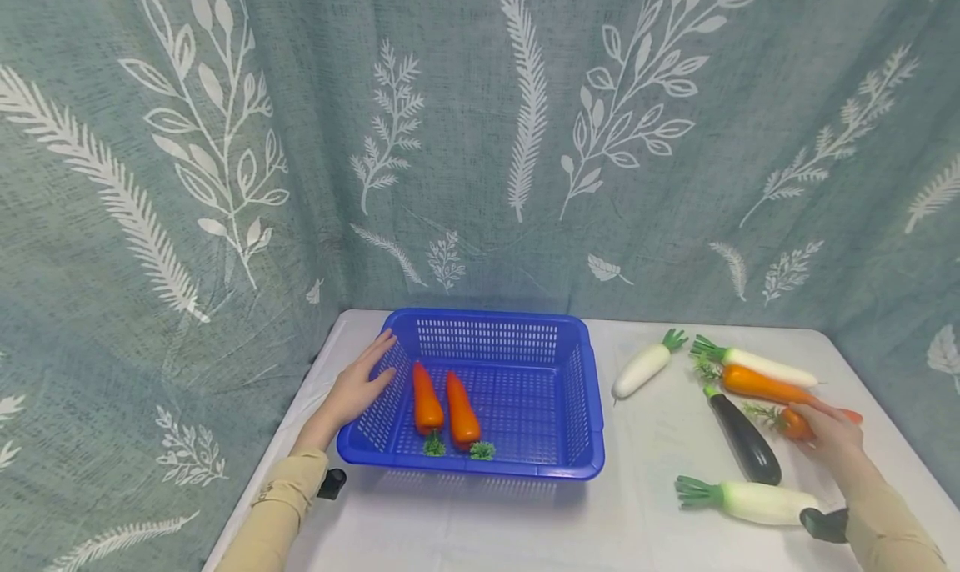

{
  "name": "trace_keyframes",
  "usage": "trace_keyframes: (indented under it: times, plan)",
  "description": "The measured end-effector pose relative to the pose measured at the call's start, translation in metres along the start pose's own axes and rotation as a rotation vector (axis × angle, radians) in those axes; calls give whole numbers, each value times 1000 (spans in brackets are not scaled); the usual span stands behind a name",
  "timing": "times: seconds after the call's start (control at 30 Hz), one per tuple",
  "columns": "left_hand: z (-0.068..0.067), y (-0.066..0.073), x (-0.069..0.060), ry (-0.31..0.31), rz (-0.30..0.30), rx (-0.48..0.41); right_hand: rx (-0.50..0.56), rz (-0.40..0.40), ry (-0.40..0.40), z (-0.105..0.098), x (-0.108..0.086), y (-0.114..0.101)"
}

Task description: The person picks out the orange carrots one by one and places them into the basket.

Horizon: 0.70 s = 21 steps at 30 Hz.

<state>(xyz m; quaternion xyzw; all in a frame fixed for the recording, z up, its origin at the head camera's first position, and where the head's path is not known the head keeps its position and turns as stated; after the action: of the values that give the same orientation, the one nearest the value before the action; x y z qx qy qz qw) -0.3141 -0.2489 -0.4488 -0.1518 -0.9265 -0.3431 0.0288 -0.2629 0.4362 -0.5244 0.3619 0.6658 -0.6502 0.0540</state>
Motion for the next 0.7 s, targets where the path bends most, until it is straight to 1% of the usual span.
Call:
trace_keyframes:
  times: [0.1,0.27,0.37,0.43,0.53,0.6,0.67,0.7]
  plan:
    - [1,0,0,-2,-2,-4,-25,-15,-2,-1,2,0]
    - [1,-1,0,0,4,-7,-31,-33,-22,-1,1,-1]
    - [1,-1,0,3,9,-6,-20,-46,-47,0,-2,-2]
    - [1,0,0,3,9,-7,26,-54,-77,2,-4,-3]
    - [0,0,0,4,7,-10,53,-67,-105,5,-10,-6]
    - [0,0,1,4,3,-12,62,-68,-101,6,-13,-8]
    - [0,0,1,5,4,-7,35,-75,-83,6,-16,-10]
    - [0,1,1,4,3,-6,47,-73,-80,6,-17,-10]
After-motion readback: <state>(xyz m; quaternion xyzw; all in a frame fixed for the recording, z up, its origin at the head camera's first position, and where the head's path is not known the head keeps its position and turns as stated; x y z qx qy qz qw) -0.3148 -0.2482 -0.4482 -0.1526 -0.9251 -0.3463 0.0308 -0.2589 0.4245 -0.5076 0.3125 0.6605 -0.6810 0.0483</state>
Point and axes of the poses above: each hand's wrist, its own x-axis towards the middle knuckle, its own z-axis out of the palm, y = z × x, the point moved 7 cm from there along x, towards the middle knuckle, and after that the axes turned 3 degrees about -y, right-handed, at the moved point
